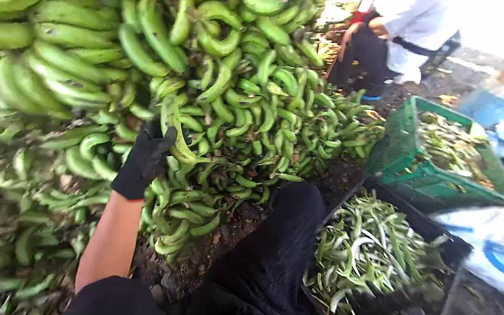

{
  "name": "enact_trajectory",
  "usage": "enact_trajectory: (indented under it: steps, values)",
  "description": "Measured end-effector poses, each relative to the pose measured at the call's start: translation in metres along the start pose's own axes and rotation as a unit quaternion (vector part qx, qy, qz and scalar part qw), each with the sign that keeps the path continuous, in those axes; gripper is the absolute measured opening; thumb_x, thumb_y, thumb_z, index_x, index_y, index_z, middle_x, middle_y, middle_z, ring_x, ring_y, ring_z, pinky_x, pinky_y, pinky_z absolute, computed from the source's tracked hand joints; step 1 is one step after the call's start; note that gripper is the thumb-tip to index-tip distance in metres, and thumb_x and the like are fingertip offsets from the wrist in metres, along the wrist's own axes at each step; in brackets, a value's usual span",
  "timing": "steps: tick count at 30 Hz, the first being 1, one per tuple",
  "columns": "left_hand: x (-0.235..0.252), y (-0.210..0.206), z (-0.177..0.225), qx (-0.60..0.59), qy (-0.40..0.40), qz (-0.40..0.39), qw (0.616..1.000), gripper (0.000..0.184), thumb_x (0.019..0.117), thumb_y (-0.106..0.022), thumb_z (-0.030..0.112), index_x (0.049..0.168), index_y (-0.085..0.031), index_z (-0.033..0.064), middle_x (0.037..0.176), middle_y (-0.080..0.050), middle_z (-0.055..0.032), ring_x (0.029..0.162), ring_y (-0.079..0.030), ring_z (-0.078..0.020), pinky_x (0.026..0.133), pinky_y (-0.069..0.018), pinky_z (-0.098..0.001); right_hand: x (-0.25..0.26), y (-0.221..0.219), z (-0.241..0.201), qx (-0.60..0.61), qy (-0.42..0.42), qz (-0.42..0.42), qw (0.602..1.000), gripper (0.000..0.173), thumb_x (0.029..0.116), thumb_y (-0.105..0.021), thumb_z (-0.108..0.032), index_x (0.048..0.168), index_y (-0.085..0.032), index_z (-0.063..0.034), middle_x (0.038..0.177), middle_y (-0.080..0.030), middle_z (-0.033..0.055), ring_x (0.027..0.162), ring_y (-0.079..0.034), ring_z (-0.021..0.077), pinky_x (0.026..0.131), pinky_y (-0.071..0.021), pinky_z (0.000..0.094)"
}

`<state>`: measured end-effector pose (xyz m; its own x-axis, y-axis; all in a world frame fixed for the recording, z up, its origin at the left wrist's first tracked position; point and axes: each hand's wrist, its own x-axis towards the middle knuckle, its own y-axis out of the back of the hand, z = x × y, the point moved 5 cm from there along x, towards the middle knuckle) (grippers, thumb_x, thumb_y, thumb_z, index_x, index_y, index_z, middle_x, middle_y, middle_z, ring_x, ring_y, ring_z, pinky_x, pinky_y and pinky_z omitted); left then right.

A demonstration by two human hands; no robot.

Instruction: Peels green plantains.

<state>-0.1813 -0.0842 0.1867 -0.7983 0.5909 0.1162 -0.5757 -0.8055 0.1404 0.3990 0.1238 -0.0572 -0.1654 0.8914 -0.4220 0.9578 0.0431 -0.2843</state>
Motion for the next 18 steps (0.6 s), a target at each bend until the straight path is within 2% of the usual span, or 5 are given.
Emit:
enact_trajectory:
  steps: [2, 6, 10, 15, 18]
  values:
    - [0.013, -0.075, 0.015, -0.121, -0.054, -0.115, 0.984, 0.053, 0.0995, -0.057, 0.025, 0.148, -0.037, 0.017, 0.12, -0.068, -0.0047, 0.105, -0.069, -0.0194, 0.09, -0.0605, -0.0391, -0.007, -0.02, -0.011, -0.01, 0.05, -0.003, 0.999, 0.071, 0.102, -0.027, -0.07, 0.151, -0.028, -0.0179, 0.114, -0.07, 0.0064, 0.086, -0.071, 0.022, 0.074, -0.0613, 0.048]
    - [0.0, -0.267, 0.03, -0.133, -0.092, -0.311, 0.936, 0.059, 0.0986, -0.065, 0.018, 0.153, -0.041, 0.0188, 0.119, -0.07, -0.0047, 0.1, -0.071, -0.0203, 0.086, -0.0619, -0.0385, -0.027, -0.066, -0.023, -0.002, 0.084, 0.035, 0.996, 0.059, 0.1086, -0.029, -0.053, 0.134, -0.053, -0.0045, 0.067, -0.063, 0.0016, 0.053, -0.061, 0.0149, 0.053, -0.0577, 0.0386]
    - [-0.069, -0.42, 0.023, -0.093, -0.098, -0.427, 0.894, 0.061, 0.0942, -0.072, 0.022, 0.148, -0.046, 0.0184, 0.124, -0.067, -0.0008, 0.105, -0.067, -0.0112, 0.087, -0.0592, -0.0322, -0.053, -0.098, -0.023, -0.031, 0.099, 0.068, 0.992, 0.052, 0.1109, -0.03, -0.042, 0.133, -0.054, -0.0019, 0.067, -0.059, 0.0013, 0.048, -0.054, 0.0104, 0.045, -0.0509, 0.0304]
    - [-0.128, -0.493, -0.016, 0.041, -0.11, -0.492, 0.862, 0.068, 0.095, -0.072, 0.028, 0.151, -0.04, 0.0074, 0.128, -0.064, -0.0121, 0.11, -0.065, -0.0168, 0.097, -0.0547, -0.0397, -0.048, -0.09, -0.03, -0.008, 0.117, 0.11, 0.987, 0.051, 0.1111, -0.027, -0.036, 0.137, -0.05, 0.0008, 0.073, -0.063, 0.0028, 0.05, -0.056, 0.0119, 0.048, -0.0532, 0.0316]
    - [-0.142, -0.496, -0.024, 0.049, -0.117, -0.51, 0.851, 0.063, 0.096, -0.071, 0.025, 0.147, -0.043, 0.0023, 0.124, -0.066, -0.0131, 0.108, -0.067, -0.0157, 0.096, -0.0551, -0.0368, -0.063, -0.087, -0.091, 0.0, 0.264, 0.124, 0.957, 0.062, 0.1086, -0.023, -0.046, 0.126, -0.052, 0.0064, 0.061, -0.058, -0.003, 0.049, -0.057, 0.0099, 0.05, -0.0549, 0.0311]
